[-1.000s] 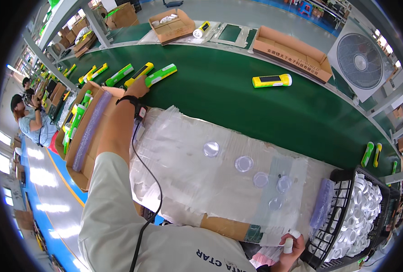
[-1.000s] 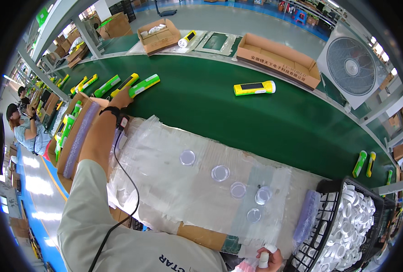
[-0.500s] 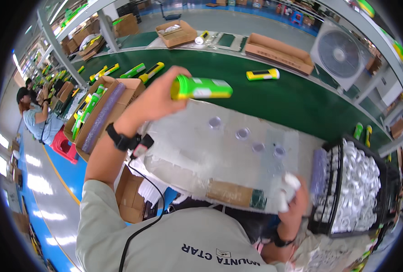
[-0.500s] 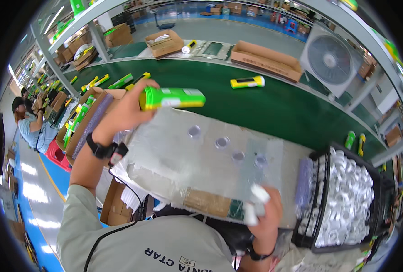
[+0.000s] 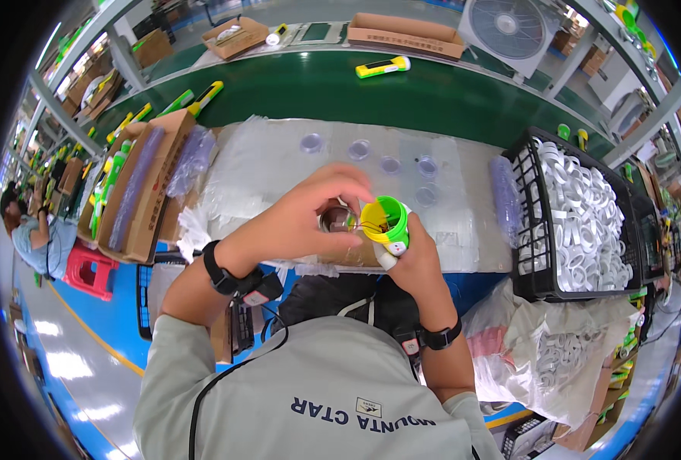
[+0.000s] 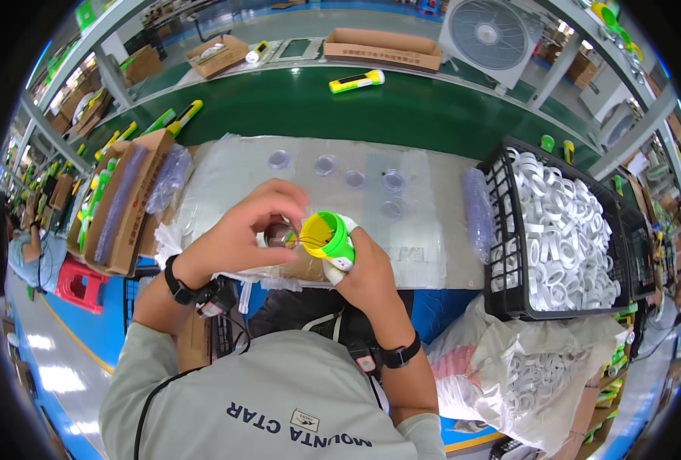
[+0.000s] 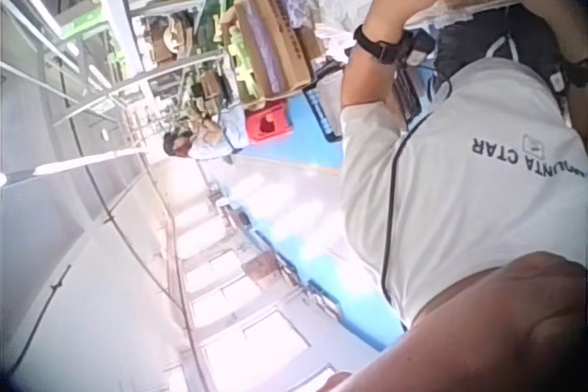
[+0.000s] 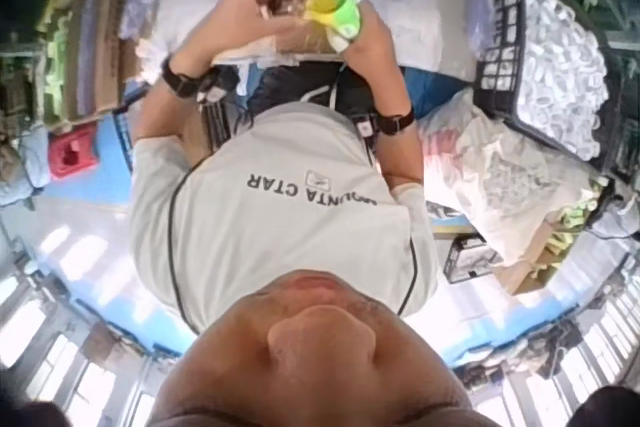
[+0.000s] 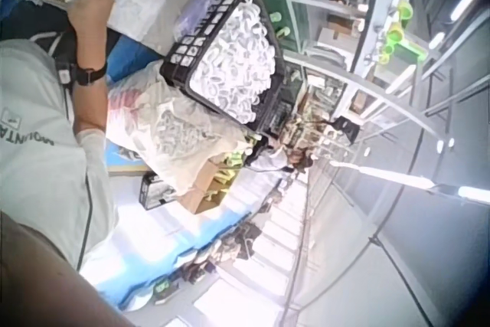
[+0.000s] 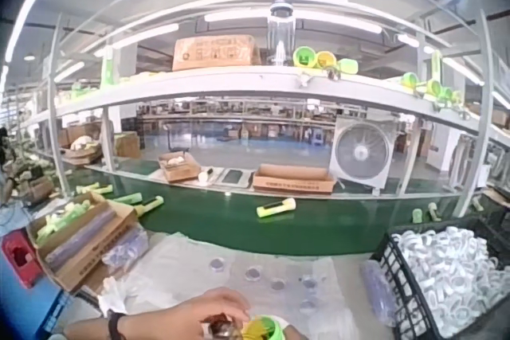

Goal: Assembling the internal components and lens housing of handheld flashlights.

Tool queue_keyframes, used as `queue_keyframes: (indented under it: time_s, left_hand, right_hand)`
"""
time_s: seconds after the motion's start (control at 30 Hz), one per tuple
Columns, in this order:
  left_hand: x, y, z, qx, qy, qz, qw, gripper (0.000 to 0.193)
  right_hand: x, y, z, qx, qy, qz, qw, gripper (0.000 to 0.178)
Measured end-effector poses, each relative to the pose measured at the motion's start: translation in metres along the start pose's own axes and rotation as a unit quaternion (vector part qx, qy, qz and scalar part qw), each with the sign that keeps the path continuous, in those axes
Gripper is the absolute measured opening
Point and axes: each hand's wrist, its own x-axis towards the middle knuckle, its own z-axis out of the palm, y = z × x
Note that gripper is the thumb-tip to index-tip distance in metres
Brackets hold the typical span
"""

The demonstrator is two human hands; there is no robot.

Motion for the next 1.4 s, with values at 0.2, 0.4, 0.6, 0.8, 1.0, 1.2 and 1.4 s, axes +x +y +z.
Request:
queue_keyframes:
  time_s: [0.2,0.4,0.6,0.8,1.0,1.2,1.4]
  left_hand:
    - [0.011,-0.029,0.007,0.040,0.010,0.121,0.992,0.041]
    - [0.027,-0.061,0.004,0.229,0.096,0.303,0.920,0.043]
    - [0.040,-0.092,0.009,-0.100,0.209,0.233,0.944,0.060]
    - [0.018,-0.117,0.026,0.051,0.035,0.138,0.988,0.053]
    - [0.052,-0.098,0.000,0.099,0.057,0.169,0.979,0.042]
    - [0.075,-0.076,0.009,0.217,-0.088,0.263,0.936,0.047]
    - [0.087,-0.086,0.010,0.083,-0.053,0.329,0.939,0.031]
  right_hand:
    - [0.010,0.007,0.008,-0.017,0.008,0.011,1.000,0.052]
    - [0.027,0.006,0.034,0.124,0.013,0.067,0.990,0.052]
    - [0.032,0.036,0.044,0.123,0.029,0.107,0.986,0.047]
    - [0.030,0.045,0.044,0.173,0.088,0.105,0.975,0.047]
    - [0.027,0.047,0.046,0.159,0.025,0.128,0.979,0.054]
    - [0.021,0.057,0.047,0.177,0.061,0.021,0.982,0.063]
    - [0.017,0.061,0.053,0.187,0.023,0.035,0.982,0.061]
